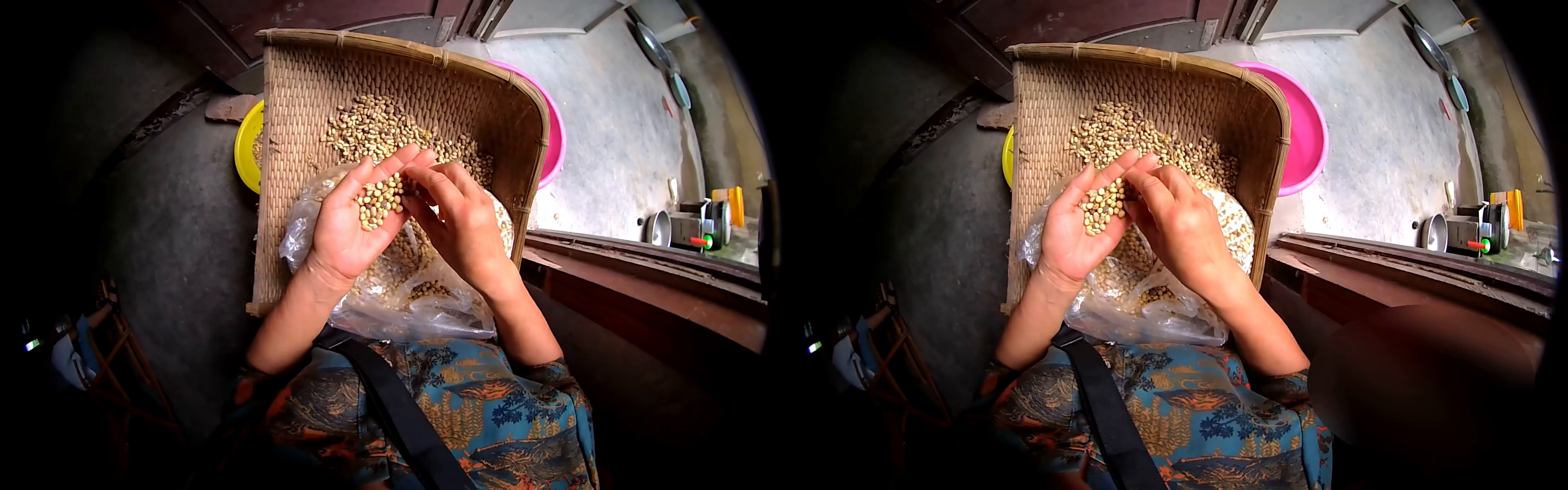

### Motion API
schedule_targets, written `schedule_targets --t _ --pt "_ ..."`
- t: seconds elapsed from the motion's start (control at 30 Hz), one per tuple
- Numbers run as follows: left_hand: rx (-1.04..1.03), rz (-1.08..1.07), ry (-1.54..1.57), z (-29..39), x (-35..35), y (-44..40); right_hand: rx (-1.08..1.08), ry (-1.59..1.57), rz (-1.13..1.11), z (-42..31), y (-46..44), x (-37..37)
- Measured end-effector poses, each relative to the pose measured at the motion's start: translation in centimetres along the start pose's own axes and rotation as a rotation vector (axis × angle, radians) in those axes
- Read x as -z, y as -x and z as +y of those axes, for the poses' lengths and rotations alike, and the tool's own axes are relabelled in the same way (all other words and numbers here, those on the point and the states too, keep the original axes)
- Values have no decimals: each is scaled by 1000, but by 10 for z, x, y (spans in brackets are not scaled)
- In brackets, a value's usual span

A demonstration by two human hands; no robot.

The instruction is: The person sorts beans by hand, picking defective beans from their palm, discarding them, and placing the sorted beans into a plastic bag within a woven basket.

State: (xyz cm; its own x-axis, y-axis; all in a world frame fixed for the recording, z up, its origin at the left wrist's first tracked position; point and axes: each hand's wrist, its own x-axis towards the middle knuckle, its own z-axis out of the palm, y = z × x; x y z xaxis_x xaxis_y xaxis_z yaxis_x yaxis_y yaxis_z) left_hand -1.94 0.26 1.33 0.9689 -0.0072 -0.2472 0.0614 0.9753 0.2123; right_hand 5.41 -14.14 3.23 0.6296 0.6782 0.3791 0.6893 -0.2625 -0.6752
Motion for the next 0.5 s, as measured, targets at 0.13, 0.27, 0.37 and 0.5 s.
schedule_targets --t 0.13,0.27,0.37,0.5 --pt "-19 -3 -75 -1 4 -2 1 -9 -39 0 -4 2" --pt "-18 9 -187 1 8 -3 -45 -41 -116 4 -8 2" --pt "1 16 -111 -1 30 -7 133 -51 -98 19 -4 -11" --pt "-24 -14 -49 -4 42 -10 57 76 -172 34 0 -19"
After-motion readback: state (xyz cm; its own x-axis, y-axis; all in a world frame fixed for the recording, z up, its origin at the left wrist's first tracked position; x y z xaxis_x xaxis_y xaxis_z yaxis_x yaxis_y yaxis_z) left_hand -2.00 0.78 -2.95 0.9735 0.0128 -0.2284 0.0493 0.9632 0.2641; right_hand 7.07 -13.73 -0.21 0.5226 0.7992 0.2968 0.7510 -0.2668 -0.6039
